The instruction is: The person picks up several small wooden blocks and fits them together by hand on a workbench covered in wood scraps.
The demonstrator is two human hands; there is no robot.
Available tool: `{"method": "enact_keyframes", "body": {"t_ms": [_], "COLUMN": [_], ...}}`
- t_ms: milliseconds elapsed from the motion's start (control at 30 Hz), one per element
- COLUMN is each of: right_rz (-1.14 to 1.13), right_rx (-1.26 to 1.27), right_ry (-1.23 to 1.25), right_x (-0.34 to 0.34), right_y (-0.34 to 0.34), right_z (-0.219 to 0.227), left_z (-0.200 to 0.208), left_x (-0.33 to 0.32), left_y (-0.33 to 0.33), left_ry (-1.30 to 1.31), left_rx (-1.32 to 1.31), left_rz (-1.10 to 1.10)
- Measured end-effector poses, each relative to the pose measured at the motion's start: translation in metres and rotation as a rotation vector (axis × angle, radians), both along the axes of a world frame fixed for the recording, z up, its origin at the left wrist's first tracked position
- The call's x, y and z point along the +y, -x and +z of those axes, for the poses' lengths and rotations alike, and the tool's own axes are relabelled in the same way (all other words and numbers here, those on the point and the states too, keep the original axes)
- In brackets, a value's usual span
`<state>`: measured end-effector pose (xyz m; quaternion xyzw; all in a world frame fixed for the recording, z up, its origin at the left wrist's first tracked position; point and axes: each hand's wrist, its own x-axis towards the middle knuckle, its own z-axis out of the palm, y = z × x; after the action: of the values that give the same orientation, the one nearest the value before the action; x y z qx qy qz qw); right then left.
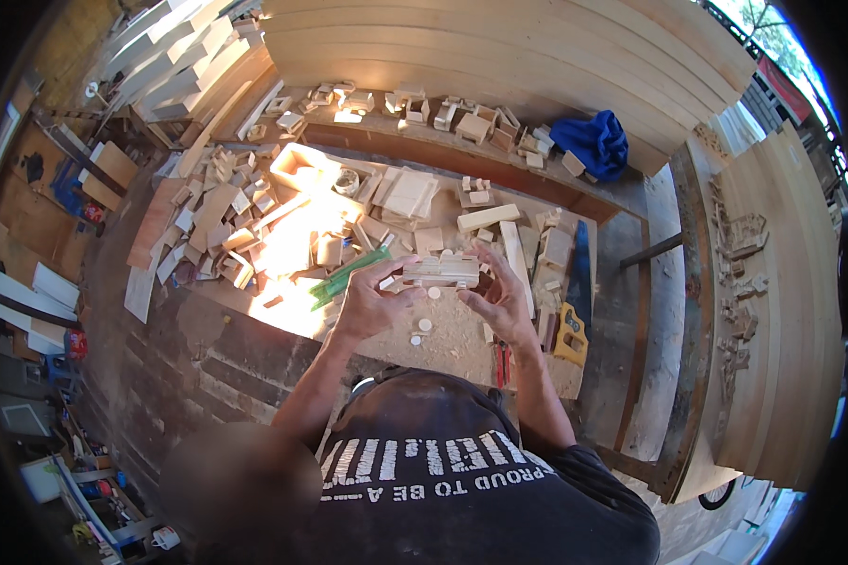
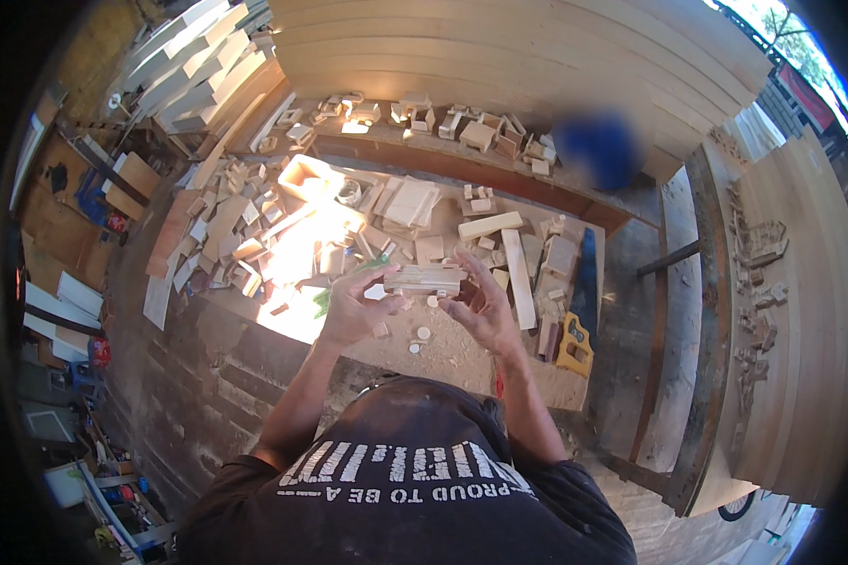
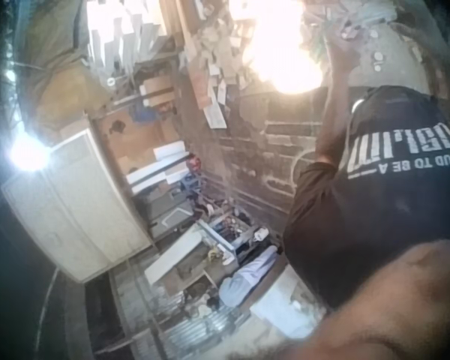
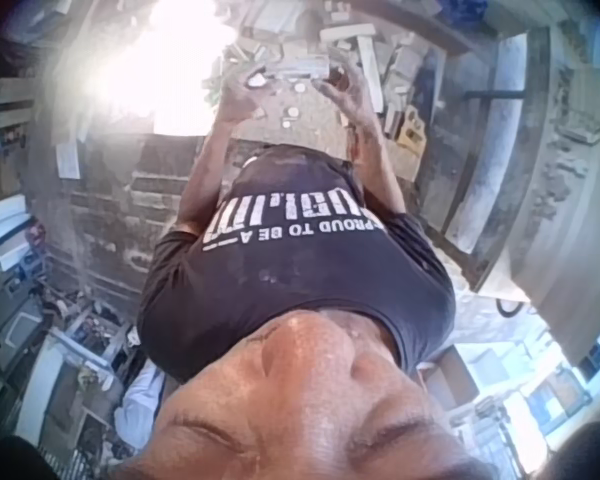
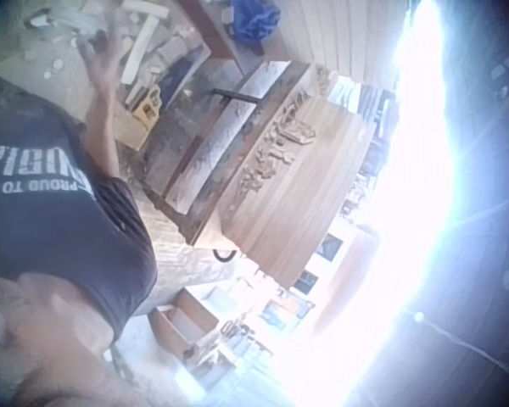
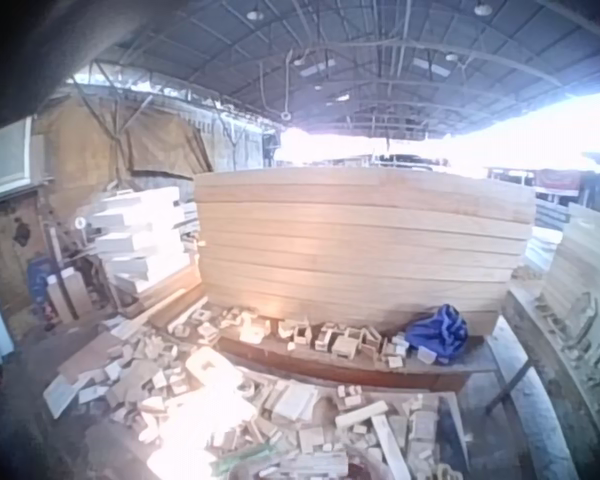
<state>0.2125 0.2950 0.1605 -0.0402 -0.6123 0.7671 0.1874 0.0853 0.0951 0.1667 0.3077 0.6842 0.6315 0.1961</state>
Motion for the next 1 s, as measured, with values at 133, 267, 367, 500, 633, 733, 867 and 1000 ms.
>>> {"method": "enact_keyframes", "body": {"t_ms": [133, 267, 367, 500, 633, 733, 867, 1000], "right_rz": [-0.110, -0.147, -0.105, -0.066, -0.050, -0.041, -0.037, -0.028], "right_rx": [0.095, 0.098, 0.096, 0.074, 0.071, 0.067, 0.097, 0.103], "right_ry": [-0.614, -0.808, -0.804, -0.753, -0.707, -0.672, -0.598, -0.594], "right_x": [-0.004, -0.005, -0.004, -0.003, -0.004, -0.004, -0.005, -0.005], "right_y": [-0.001, -0.001, -0.003, -0.005, -0.006, -0.007, -0.005, -0.004], "right_z": [0.009, 0.006, 0.006, 0.008, 0.005, 0.004, 0.001, 0.002], "left_z": [0.011, 0.013, 0.015, 0.015, 0.015, 0.019, 0.024, 0.024], "left_x": [-0.004, -0.009, -0.010, -0.012, -0.014, -0.014, -0.014, -0.015], "left_y": [0.004, 0.006, 0.005, 0.007, 0.008, 0.008, 0.008, 0.009], "left_ry": [-0.029, 0.004, 0.024, 0.047, 0.046, 0.048, 0.068, 0.070], "left_rx": [-0.221, -0.334, -0.372, -0.389, -0.395, -0.391, -0.375, -0.356], "left_rz": [-0.040, -0.094, -0.098, -0.128, -0.146, -0.144, -0.143, -0.143]}}
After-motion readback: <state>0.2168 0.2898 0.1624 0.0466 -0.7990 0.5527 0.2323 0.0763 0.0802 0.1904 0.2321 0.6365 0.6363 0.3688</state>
